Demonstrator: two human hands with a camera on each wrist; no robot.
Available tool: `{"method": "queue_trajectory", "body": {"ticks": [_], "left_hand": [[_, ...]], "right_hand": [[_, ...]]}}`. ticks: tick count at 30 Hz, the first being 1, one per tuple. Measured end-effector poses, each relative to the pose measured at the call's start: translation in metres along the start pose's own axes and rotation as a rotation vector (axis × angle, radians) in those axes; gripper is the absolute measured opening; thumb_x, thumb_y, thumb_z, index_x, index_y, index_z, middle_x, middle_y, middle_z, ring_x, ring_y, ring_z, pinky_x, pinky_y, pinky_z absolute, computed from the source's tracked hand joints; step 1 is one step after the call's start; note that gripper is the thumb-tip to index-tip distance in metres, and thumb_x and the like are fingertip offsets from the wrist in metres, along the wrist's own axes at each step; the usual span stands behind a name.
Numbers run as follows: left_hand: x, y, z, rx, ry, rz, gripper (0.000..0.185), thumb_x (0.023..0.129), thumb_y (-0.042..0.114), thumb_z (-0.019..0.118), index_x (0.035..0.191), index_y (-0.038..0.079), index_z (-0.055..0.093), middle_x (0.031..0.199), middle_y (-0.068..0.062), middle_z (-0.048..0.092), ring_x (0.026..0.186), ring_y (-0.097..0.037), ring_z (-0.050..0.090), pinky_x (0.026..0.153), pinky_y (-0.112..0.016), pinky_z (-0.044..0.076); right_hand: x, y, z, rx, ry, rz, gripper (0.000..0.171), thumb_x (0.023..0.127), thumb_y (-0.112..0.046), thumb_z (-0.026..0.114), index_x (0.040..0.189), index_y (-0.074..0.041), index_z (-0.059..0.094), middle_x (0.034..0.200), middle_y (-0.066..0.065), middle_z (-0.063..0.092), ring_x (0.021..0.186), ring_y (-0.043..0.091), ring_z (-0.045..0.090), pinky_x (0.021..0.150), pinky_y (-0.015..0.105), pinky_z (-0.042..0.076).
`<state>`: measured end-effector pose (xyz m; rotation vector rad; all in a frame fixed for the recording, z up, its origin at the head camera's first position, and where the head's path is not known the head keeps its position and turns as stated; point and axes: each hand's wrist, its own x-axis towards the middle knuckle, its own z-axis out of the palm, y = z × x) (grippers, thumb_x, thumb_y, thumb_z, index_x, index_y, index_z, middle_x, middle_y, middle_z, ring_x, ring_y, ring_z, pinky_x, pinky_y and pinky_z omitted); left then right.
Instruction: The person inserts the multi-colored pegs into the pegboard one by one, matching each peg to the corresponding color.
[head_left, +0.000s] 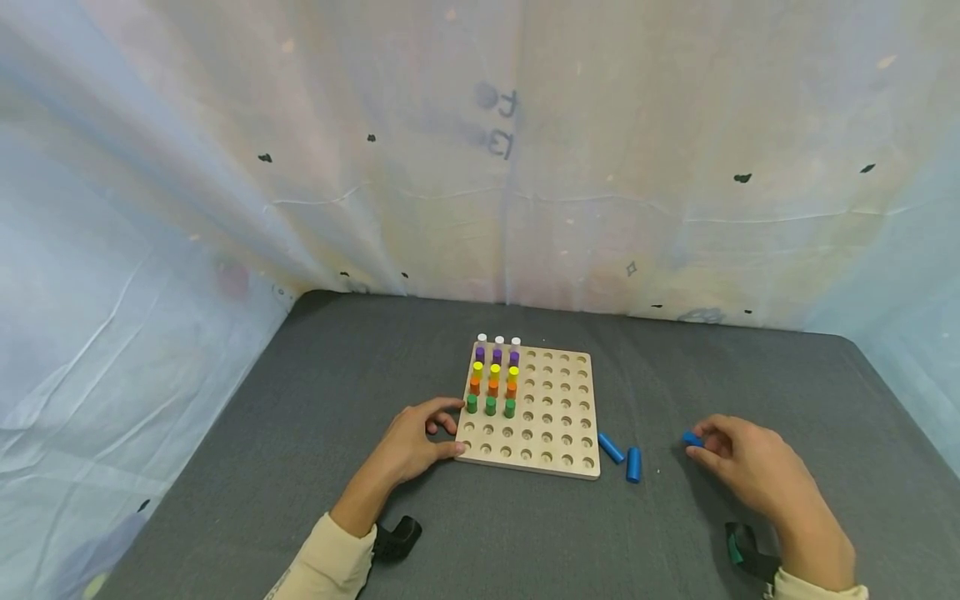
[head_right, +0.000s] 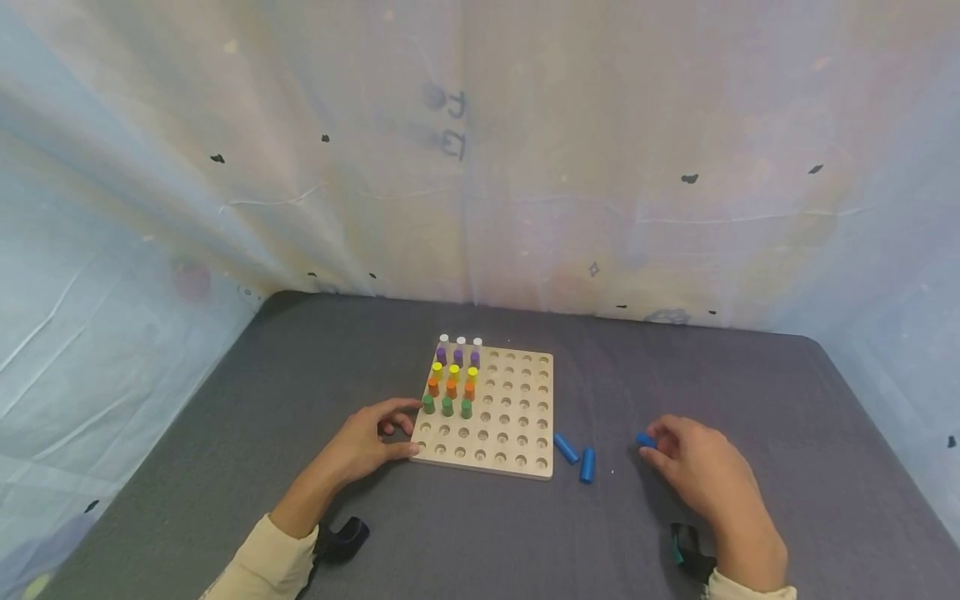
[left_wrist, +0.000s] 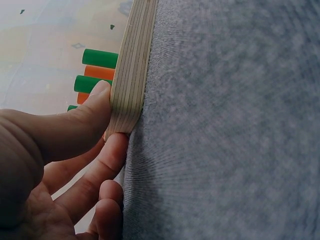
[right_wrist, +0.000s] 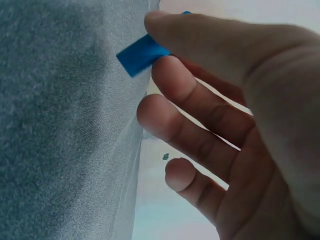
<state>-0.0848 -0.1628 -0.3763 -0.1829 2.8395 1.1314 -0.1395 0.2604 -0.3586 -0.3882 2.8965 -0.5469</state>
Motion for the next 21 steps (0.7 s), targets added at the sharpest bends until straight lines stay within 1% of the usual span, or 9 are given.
{"method": "queue_trajectory", "body": {"ticks": [3, 6, 14, 21], "left_hand": [[0.0000, -0.0002, 0.0001, -0.005, 0.002, 0.001, 0.055, 0.077, 0.018, 0.086, 0.128, 0.021, 0.065, 0.089, 0.010, 0.067, 0.087, -0.012, 0.047, 0.084, -0.036, 0.035], [0.0000, -0.0004, -0.0002, -0.009, 0.004, 0.001, 0.055, 0.076, 0.018, 0.086, 0.127, 0.021, 0.065, 0.089, 0.010, 0.067, 0.087, -0.012, 0.047, 0.084, -0.036, 0.035], [-0.0005, -0.0008, -0.0008, -0.013, 0.004, 0.007, 0.055, 0.076, 0.018, 0.086, 0.127, 0.020, 0.065, 0.089, 0.010, 0.067, 0.087, -0.013, 0.048, 0.084, -0.036, 0.035], [-0.0004, -0.0002, -0.0004, -0.009, 0.006, 0.003, 0.055, 0.076, 0.018, 0.087, 0.127, 0.021, 0.065, 0.089, 0.011, 0.067, 0.087, -0.013, 0.047, 0.084, -0.036, 0.034]], "right_hand": [[0.0012, -0.0006, -0.0014, 0.007, -0.006, 0.014, 0.029, 0.091, -0.033, 0.072, 0.109, -0.011, 0.069, 0.089, -0.003, 0.069, 0.077, 0.013, 0.061, 0.064, 0.039, 0.049], [0.0016, -0.0017, -0.0019, 0.015, -0.001, 0.020, 0.028, 0.092, -0.034, 0.072, 0.108, -0.011, 0.069, 0.091, -0.002, 0.071, 0.079, 0.014, 0.064, 0.067, 0.043, 0.050], [0.0000, -0.0042, 0.0002, 0.003, 0.046, -0.007, 0.025, 0.091, -0.031, 0.072, 0.107, -0.013, 0.070, 0.089, -0.002, 0.071, 0.078, 0.015, 0.064, 0.065, 0.043, 0.050], [0.0006, -0.0055, 0.0005, -0.001, 0.039, -0.001, 0.027, 0.091, -0.031, 0.072, 0.110, -0.012, 0.070, 0.090, -0.001, 0.072, 0.079, 0.016, 0.065, 0.065, 0.043, 0.050]]}}
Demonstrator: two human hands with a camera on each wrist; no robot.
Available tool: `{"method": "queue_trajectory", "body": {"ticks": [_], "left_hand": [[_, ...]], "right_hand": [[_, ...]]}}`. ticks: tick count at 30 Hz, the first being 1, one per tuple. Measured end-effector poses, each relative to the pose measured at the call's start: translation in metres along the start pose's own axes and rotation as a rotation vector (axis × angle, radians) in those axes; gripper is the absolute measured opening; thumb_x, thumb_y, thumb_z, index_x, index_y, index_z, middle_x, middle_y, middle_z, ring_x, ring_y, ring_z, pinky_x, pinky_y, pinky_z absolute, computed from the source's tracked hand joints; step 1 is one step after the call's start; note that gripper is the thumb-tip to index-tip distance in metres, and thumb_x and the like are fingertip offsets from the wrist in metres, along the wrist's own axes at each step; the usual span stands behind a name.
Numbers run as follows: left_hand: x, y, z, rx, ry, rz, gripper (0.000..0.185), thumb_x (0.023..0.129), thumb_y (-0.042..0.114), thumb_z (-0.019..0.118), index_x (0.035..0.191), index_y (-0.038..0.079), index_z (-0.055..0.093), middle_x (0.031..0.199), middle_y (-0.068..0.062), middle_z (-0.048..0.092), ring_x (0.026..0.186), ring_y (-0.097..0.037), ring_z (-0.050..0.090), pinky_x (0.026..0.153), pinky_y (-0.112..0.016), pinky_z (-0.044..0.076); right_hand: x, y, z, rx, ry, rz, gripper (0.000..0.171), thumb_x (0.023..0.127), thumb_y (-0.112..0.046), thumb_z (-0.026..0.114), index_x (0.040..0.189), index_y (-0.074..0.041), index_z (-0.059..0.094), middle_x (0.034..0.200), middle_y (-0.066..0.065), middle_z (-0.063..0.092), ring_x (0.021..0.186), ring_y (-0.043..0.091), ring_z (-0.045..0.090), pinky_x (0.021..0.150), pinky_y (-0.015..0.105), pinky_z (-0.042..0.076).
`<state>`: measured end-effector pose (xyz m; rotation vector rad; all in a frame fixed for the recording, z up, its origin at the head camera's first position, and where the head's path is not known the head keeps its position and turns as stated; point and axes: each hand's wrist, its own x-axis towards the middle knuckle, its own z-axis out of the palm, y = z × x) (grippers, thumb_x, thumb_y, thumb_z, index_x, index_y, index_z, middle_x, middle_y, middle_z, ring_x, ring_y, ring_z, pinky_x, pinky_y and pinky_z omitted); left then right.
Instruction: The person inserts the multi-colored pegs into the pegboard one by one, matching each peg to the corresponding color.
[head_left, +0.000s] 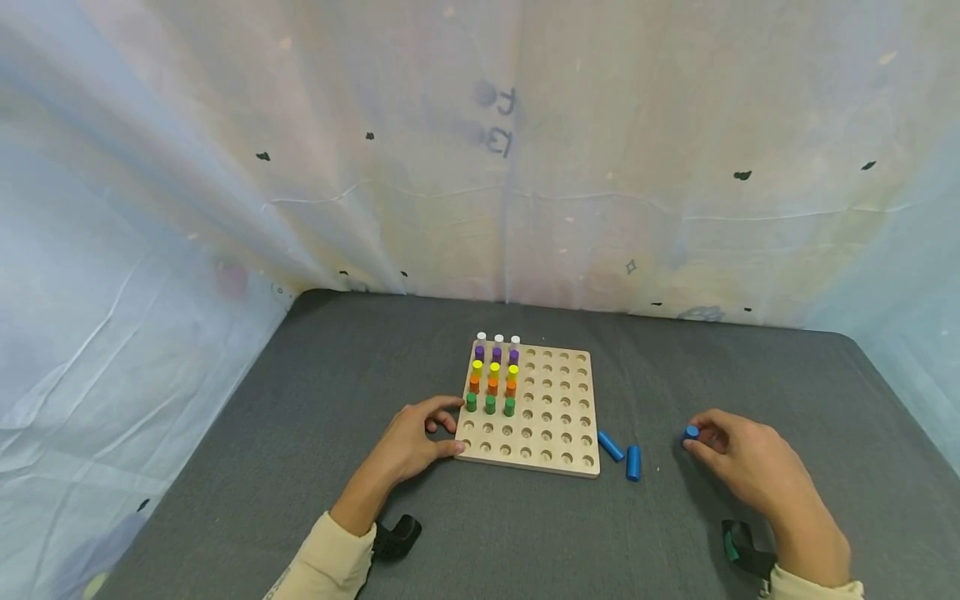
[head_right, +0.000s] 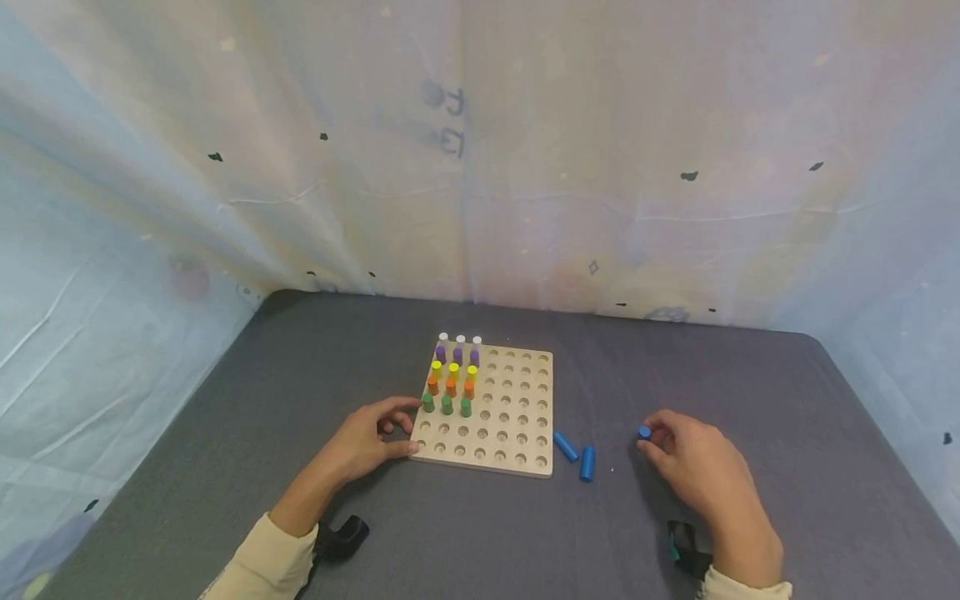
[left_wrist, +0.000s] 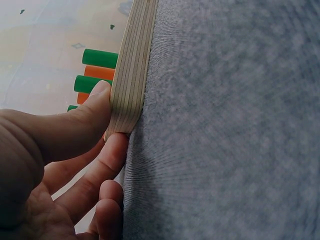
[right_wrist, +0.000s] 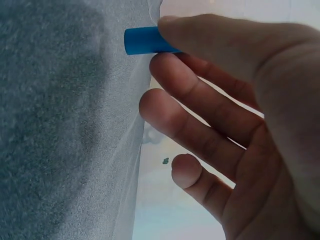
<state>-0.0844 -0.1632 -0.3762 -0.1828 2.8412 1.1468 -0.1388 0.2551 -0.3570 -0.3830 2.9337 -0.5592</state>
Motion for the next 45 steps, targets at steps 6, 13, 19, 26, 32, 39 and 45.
{"method": "queue_trajectory", "body": {"ticks": [6, 13, 19, 26, 32, 39, 45], "left_hand": [[0.001, 0.000, 0.001, -0.007, -0.007, -0.005, 0.054, 0.077, 0.018, 0.086, 0.127, 0.021, 0.065, 0.089, 0.010, 0.067, 0.087, -0.013, 0.047, 0.084, -0.036, 0.034], [0.001, -0.002, 0.002, 0.002, -0.002, -0.008, 0.054, 0.077, 0.019, 0.086, 0.127, 0.022, 0.065, 0.089, 0.011, 0.066, 0.086, -0.012, 0.046, 0.083, -0.036, 0.034], [0.001, -0.002, 0.001, -0.008, -0.001, 0.004, 0.055, 0.076, 0.018, 0.087, 0.127, 0.021, 0.066, 0.089, 0.010, 0.067, 0.086, -0.012, 0.047, 0.083, -0.036, 0.034], [0.001, -0.004, 0.000, -0.012, -0.017, 0.028, 0.055, 0.077, 0.019, 0.087, 0.127, 0.022, 0.065, 0.090, 0.011, 0.067, 0.086, -0.012, 0.048, 0.083, -0.036, 0.035], [0.002, -0.006, -0.004, -0.031, -0.048, 0.037, 0.056, 0.078, 0.017, 0.086, 0.129, 0.024, 0.065, 0.090, 0.011, 0.067, 0.086, -0.012, 0.048, 0.090, -0.040, 0.036], [0.001, -0.007, -0.006, -0.032, -0.076, 0.047, 0.057, 0.078, 0.014, 0.085, 0.130, 0.024, 0.064, 0.092, 0.010, 0.066, 0.085, -0.012, 0.047, 0.080, -0.034, 0.035], [0.002, -0.006, -0.008, -0.036, -0.101, 0.040, 0.057, 0.079, 0.013, 0.084, 0.130, 0.025, 0.064, 0.093, 0.011, 0.066, 0.085, -0.012, 0.047, 0.079, -0.033, 0.035]], "right_hand": [[0.002, -0.009, 0.001, 0.007, 0.007, -0.012, 0.028, 0.091, -0.033, 0.072, 0.112, -0.013, 0.070, 0.092, -0.001, 0.073, 0.080, 0.015, 0.066, 0.064, 0.041, 0.050], [0.010, -0.042, 0.003, 0.037, 0.044, -0.072, 0.025, 0.091, -0.031, 0.072, 0.110, -0.015, 0.071, 0.091, -0.002, 0.071, 0.079, 0.013, 0.064, 0.065, 0.040, 0.050], [0.017, -0.073, 0.009, 0.072, 0.057, -0.128, 0.025, 0.092, -0.029, 0.072, 0.113, -0.017, 0.071, 0.091, -0.004, 0.070, 0.080, 0.011, 0.063, 0.066, 0.037, 0.050], [0.024, -0.104, 0.016, 0.132, 0.044, -0.215, 0.020, 0.092, -0.030, 0.072, 0.109, -0.021, 0.070, 0.087, -0.008, 0.068, 0.076, 0.006, 0.058, 0.064, 0.031, 0.046], [0.033, -0.133, 0.027, 0.129, 0.032, -0.266, 0.016, 0.089, -0.029, 0.075, 0.103, -0.022, 0.071, 0.082, -0.010, 0.065, 0.070, 0.004, 0.054, 0.060, 0.027, 0.043], [0.041, -0.165, 0.039, 0.103, 0.016, -0.324, 0.016, 0.088, -0.029, 0.076, 0.102, -0.023, 0.072, 0.083, -0.014, 0.066, 0.070, 0.002, 0.055, 0.061, 0.027, 0.045], [0.044, -0.187, 0.053, 0.092, 0.050, -0.433, 0.015, 0.088, -0.030, 0.076, 0.100, -0.021, 0.073, 0.085, -0.013, 0.068, 0.069, 0.003, 0.053, 0.061, 0.024, 0.044]]}}
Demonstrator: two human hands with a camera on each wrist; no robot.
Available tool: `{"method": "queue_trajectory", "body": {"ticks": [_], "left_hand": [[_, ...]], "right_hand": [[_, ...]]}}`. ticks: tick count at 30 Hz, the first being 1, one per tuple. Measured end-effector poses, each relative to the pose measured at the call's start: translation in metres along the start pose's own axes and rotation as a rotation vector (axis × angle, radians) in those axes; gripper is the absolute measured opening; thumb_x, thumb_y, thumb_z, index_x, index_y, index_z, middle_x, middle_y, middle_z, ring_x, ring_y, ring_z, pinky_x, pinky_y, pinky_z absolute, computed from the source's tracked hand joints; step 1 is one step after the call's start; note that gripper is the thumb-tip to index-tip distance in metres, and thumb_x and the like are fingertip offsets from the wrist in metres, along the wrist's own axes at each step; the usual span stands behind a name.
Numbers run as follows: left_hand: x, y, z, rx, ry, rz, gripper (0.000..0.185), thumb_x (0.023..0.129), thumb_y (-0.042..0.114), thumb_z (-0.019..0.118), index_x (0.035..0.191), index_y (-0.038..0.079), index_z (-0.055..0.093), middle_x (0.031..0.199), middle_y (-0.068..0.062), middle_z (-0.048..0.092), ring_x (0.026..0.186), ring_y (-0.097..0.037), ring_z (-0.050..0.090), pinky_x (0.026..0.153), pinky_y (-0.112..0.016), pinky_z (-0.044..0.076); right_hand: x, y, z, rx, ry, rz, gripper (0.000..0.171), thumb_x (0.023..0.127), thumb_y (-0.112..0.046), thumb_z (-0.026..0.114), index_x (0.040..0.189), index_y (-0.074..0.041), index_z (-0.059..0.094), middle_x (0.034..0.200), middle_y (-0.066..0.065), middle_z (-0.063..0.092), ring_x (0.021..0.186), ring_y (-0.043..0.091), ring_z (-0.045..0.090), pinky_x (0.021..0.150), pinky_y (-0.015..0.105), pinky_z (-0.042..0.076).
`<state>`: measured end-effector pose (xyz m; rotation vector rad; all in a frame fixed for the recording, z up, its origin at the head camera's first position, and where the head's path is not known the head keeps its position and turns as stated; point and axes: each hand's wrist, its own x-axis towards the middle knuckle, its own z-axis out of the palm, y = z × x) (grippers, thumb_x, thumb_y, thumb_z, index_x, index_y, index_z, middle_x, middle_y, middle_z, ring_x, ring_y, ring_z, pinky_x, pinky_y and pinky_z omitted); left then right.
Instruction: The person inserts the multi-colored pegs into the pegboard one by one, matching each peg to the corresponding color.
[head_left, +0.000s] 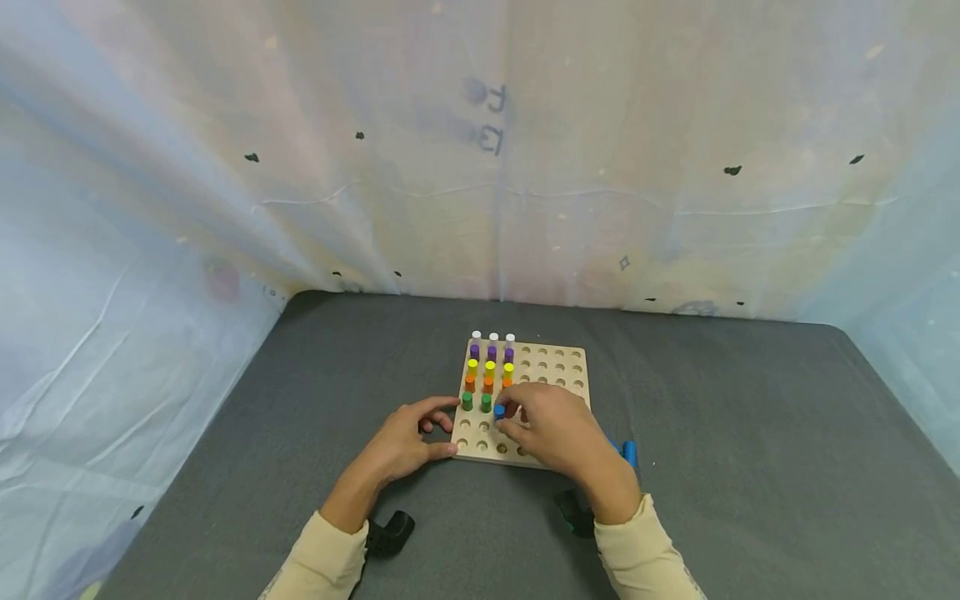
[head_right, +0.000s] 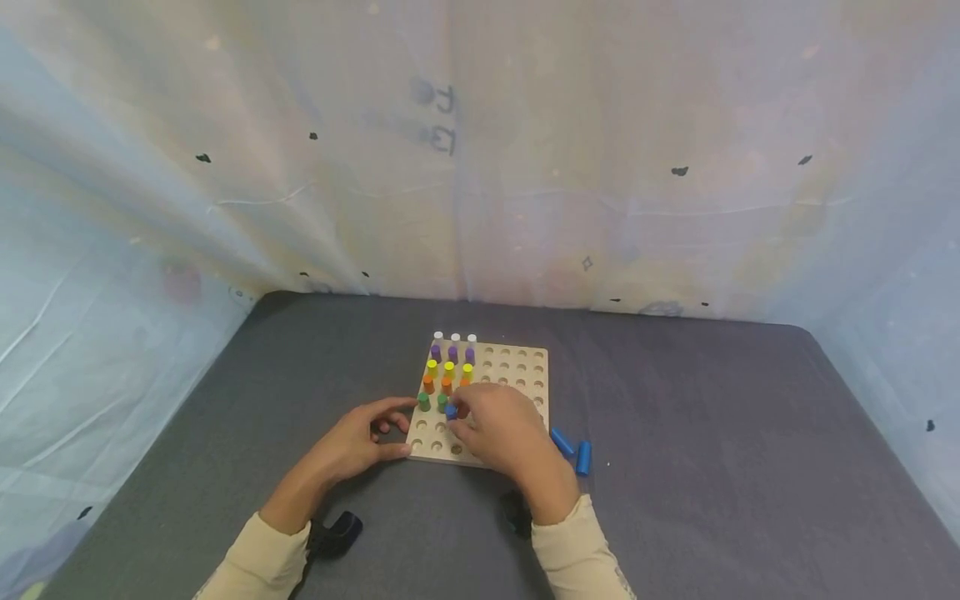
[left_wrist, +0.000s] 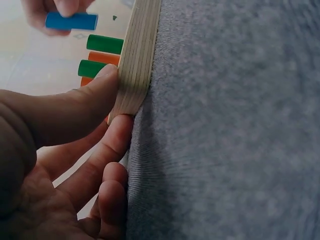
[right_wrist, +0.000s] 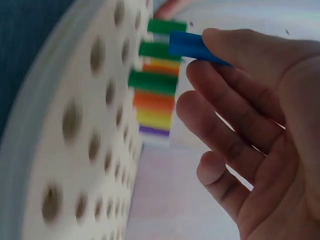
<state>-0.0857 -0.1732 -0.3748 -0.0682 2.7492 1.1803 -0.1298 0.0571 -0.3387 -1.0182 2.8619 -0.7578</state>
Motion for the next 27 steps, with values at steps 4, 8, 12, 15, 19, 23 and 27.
{"method": "queue_trajectory", "body": {"ticks": [4, 8, 12, 15, 19, 23, 27], "left_hand": [[0.001, 0.000, 0.000, -0.007, -0.008, -0.009, 0.057, 0.079, 0.014, 0.084, 0.130, 0.025, 0.064, 0.094, 0.011, 0.066, 0.085, -0.012, 0.047, 0.078, -0.033, 0.036], [0.001, 0.000, 0.000, -0.021, -0.003, -0.022, 0.056, 0.078, 0.014, 0.085, 0.129, 0.025, 0.064, 0.094, 0.010, 0.067, 0.085, -0.012, 0.048, 0.077, -0.032, 0.037], [0.000, 0.000, 0.001, -0.043, 0.000, -0.033, 0.056, 0.078, 0.012, 0.085, 0.129, 0.025, 0.065, 0.095, 0.009, 0.066, 0.085, -0.013, 0.048, 0.076, -0.032, 0.037], [0.000, -0.001, 0.001, -0.049, 0.002, -0.035, 0.056, 0.078, 0.013, 0.084, 0.129, 0.026, 0.065, 0.096, 0.009, 0.066, 0.086, -0.013, 0.048, 0.077, -0.032, 0.038], [0.001, -0.001, 0.000, -0.049, 0.004, -0.032, 0.057, 0.078, 0.013, 0.085, 0.129, 0.026, 0.065, 0.095, 0.009, 0.067, 0.087, -0.012, 0.049, 0.079, -0.032, 0.038], [0.000, 0.000, 0.000, -0.049, 0.004, -0.037, 0.057, 0.077, 0.013, 0.085, 0.129, 0.025, 0.065, 0.095, 0.009, 0.067, 0.087, -0.012, 0.049, 0.079, -0.033, 0.037], [0.000, 0.000, 0.000, -0.049, 0.004, -0.042, 0.057, 0.077, 0.014, 0.085, 0.129, 0.026, 0.065, 0.095, 0.009, 0.067, 0.087, -0.013, 0.049, 0.079, -0.033, 0.037]], "right_hand": [[0.007, -0.010, 0.011, -0.004, 0.002, -0.046, 0.015, 0.089, -0.030, 0.076, 0.101, -0.021, 0.073, 0.086, -0.011, 0.069, 0.067, 0.003, 0.054, 0.061, 0.023, 0.044], [0.012, -0.018, 0.020, -0.010, 0.024, -0.060, 0.015, 0.090, -0.029, 0.075, 0.102, -0.021, 0.074, 0.089, -0.010, 0.072, 0.073, 0.004, 0.061, 0.063, 0.024, 0.047], [0.017, -0.024, 0.028, -0.021, 0.044, -0.048, 0.014, 0.090, -0.029, 0.074, 0.101, -0.020, 0.073, 0.091, -0.008, 0.073, 0.076, 0.006, 0.065, 0.064, 0.025, 0.049], [0.018, -0.027, 0.031, -0.020, 0.044, -0.032, 0.016, 0.091, -0.029, 0.074, 0.103, -0.019, 0.074, 0.090, -0.007, 0.074, 0.073, 0.006, 0.065, 0.063, 0.024, 0.049], [0.020, -0.028, 0.035, -0.024, 0.036, -0.015, 0.017, 0.091, -0.028, 0.074, 0.105, -0.018, 0.074, 0.089, -0.007, 0.074, 0.072, 0.006, 0.064, 0.064, 0.025, 0.050], [0.022, -0.028, 0.038, -0.061, 0.007, -0.009, 0.017, 0.092, -0.029, 0.073, 0.106, -0.018, 0.075, 0.087, -0.007, 0.072, 0.074, 0.008, 0.065, 0.068, 0.029, 0.052], [0.023, -0.029, 0.039, -0.077, -0.008, -0.007, 0.019, 0.092, -0.029, 0.073, 0.107, -0.018, 0.075, 0.087, -0.006, 0.072, 0.076, 0.009, 0.065, 0.070, 0.031, 0.053]]}}
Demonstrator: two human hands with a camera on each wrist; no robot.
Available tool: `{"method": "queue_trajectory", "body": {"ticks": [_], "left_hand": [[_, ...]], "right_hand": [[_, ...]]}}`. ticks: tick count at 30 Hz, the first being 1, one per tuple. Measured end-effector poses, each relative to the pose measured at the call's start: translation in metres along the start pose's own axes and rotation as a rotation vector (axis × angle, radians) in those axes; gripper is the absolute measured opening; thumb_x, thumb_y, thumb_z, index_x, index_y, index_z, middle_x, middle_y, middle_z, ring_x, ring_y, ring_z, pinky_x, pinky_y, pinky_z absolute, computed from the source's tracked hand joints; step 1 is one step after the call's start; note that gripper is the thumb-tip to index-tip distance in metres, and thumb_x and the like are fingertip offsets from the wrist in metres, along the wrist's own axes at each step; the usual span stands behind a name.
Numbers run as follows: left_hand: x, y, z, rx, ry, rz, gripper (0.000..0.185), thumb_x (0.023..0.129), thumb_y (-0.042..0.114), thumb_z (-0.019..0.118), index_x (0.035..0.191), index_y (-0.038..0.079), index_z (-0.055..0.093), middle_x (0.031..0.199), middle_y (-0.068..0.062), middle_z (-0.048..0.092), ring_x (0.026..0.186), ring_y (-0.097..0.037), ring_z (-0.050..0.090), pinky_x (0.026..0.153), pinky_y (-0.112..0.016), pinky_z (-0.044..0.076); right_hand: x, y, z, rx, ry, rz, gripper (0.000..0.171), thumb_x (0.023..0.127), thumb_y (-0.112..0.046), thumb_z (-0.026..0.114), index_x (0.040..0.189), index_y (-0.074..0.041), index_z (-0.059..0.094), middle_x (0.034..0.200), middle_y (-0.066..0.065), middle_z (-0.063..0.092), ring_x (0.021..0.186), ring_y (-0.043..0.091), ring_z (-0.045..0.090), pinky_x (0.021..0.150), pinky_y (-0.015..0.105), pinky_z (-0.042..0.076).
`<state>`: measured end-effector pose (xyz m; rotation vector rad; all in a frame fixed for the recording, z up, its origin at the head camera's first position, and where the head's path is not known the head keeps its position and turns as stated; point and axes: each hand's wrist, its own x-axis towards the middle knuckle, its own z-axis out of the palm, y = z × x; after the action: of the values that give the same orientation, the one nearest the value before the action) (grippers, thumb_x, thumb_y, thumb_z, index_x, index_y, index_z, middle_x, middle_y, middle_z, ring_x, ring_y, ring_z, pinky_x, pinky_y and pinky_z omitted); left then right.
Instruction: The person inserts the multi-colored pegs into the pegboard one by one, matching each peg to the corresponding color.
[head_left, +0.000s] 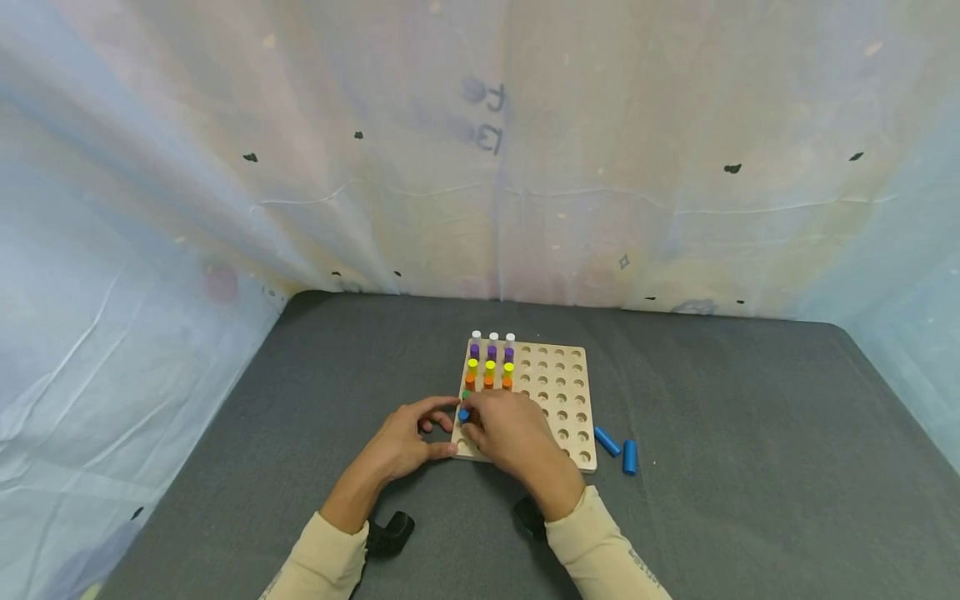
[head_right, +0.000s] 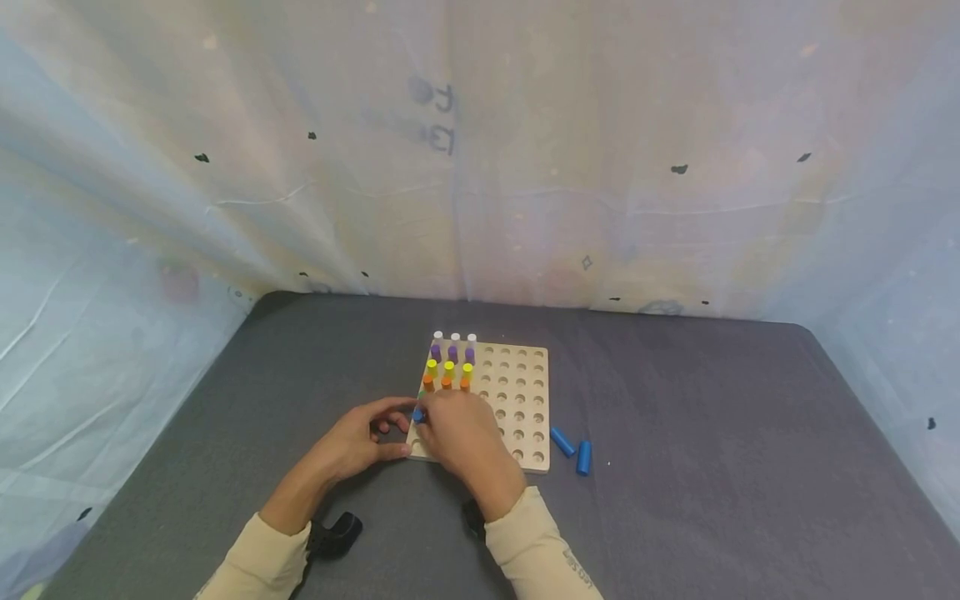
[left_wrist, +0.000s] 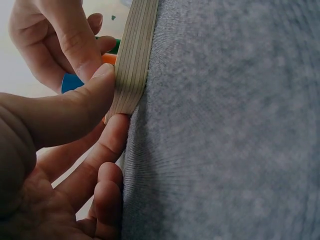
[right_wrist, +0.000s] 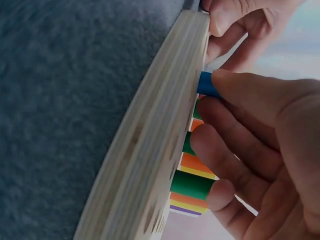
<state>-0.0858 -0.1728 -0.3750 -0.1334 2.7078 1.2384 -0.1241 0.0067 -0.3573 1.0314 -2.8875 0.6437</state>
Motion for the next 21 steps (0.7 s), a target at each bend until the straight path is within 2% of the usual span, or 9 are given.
{"method": "queue_trajectory", "body": {"ticks": [11, 16, 21], "left_hand": [[0.000, 0.001, 0.001, 0.005, 0.000, -0.005, 0.057, 0.077, 0.013, 0.086, 0.128, 0.025, 0.065, 0.096, 0.009, 0.066, 0.086, -0.013, 0.048, 0.078, -0.033, 0.036], [0.001, 0.000, 0.001, 0.006, -0.003, 0.008, 0.058, 0.077, 0.013, 0.086, 0.129, 0.025, 0.064, 0.095, 0.010, 0.067, 0.087, -0.013, 0.048, 0.080, -0.033, 0.036], [0.002, -0.002, 0.001, 0.006, -0.002, 0.024, 0.059, 0.077, 0.013, 0.086, 0.130, 0.025, 0.064, 0.094, 0.010, 0.068, 0.088, -0.012, 0.048, 0.082, -0.034, 0.036]], "right_hand": [[-0.008, 0.002, -0.008, 0.043, 0.000, -0.022, 0.021, 0.090, -0.020, 0.073, 0.111, -0.018, 0.075, 0.094, -0.006, 0.073, 0.081, 0.009, 0.066, 0.071, 0.029, 0.053], [-0.017, 0.007, -0.020, 0.062, -0.003, 0.005, 0.026, 0.090, -0.023, 0.075, 0.115, -0.019, 0.074, 0.098, -0.006, 0.074, 0.082, 0.008, 0.066, 0.067, 0.027, 0.050], [-0.030, 0.017, -0.035, 0.041, 0.044, 0.075, 0.029, 0.087, -0.027, 0.078, 0.115, -0.021, 0.074, 0.104, -0.006, 0.074, 0.076, 0.006, 0.062, 0.064, 0.027, 0.048]]}}
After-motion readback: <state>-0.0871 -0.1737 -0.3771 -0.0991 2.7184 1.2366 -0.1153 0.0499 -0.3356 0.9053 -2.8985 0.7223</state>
